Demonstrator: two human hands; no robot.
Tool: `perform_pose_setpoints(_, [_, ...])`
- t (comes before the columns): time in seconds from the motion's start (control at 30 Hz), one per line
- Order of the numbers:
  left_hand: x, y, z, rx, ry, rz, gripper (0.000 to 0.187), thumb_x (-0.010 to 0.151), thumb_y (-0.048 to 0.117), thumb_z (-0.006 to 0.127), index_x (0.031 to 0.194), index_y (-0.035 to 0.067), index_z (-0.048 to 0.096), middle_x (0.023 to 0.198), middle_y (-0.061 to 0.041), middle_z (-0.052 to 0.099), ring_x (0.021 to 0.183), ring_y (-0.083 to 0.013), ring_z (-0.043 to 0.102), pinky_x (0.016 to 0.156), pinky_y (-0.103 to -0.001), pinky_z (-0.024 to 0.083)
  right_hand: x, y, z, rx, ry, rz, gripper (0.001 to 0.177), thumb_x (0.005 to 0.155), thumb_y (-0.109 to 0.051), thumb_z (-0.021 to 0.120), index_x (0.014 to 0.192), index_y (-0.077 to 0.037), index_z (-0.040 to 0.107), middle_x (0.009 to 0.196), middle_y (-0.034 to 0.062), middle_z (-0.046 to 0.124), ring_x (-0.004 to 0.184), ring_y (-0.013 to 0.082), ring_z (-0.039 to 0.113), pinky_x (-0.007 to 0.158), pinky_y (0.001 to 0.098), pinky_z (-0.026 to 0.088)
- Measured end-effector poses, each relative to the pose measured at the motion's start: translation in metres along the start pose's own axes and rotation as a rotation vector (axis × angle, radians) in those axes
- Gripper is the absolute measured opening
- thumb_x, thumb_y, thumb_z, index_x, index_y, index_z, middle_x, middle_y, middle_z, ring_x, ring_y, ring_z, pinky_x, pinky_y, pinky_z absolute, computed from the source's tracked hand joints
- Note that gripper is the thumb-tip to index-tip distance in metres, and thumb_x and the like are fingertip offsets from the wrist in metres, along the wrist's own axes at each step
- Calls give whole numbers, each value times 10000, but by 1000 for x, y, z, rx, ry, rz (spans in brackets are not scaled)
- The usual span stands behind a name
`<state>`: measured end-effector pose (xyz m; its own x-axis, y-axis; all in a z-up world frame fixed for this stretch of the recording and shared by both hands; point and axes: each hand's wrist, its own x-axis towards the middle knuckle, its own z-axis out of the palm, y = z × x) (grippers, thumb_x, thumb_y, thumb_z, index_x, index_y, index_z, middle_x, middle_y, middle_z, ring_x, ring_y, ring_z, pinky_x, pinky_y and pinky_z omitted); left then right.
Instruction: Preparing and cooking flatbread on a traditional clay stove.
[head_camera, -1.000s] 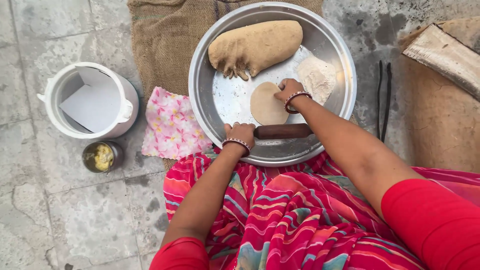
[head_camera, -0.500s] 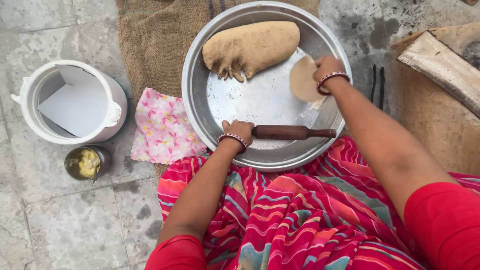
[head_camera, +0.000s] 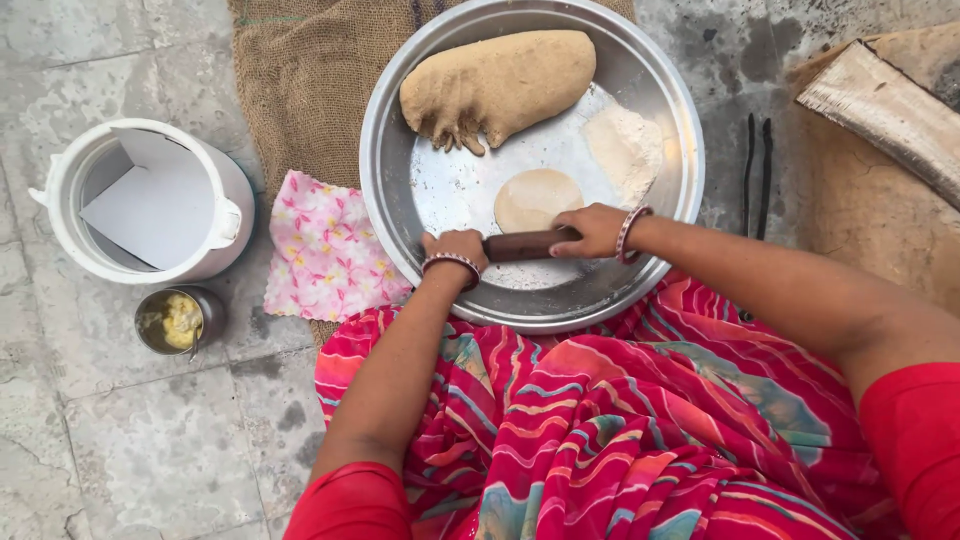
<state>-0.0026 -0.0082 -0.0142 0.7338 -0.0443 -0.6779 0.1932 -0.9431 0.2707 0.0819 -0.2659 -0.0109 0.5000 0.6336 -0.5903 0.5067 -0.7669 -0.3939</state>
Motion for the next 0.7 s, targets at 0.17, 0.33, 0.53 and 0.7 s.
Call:
perform_pose_setpoints(0.17, [24, -3, 2, 61, 162, -70, 319, 990, 270, 526, 1248, 172, 687, 1283, -124, 676, 1250, -318, 596, 1107, -627, 275, -7, -7, -27, -490, -24, 362, 447, 1005, -414, 596, 1359, -150, 527, 1286, 98, 642, 1248, 274, 587, 1087, 511, 422])
perform_pose_setpoints(0.33, [47, 0, 50, 391, 257, 20, 455, 1026, 274, 440, 1460, 136, 461, 1461, -133, 459, 1399, -364, 362, 1038, -763, 213, -5, 5, 31, -1153, 61, 344, 576, 929, -413, 499, 1423, -119, 469, 1315, 110, 549, 1258, 282, 496, 1010, 555, 335])
perform_pose_setpoints(0.53, [101, -10, 36, 684, 415, -13, 509, 1005, 212, 475, 1506, 198, 386, 1483, -111, 409, 1418, -378, 309, 1073, -730, 196, 33, 33, 16, -929, 308, 455, 387, 990, -242, 485, 1341, -93, 557, 1281, 124, 567, 1268, 286, 494, 1082, 543, 307])
perform_pose_setpoints(0.7, [53, -6, 50, 819, 213, 2, 594, 941, 230, 494, 1515, 168, 353, 1451, -124, 381, 1367, -373, 300, 1025, -720, 193, 5, 45, 57, -964, 306, 272, 376, 1011, -263, 482, 1339, -102, 571, 1311, 116, 559, 1297, 296, 481, 1121, 511, 310])
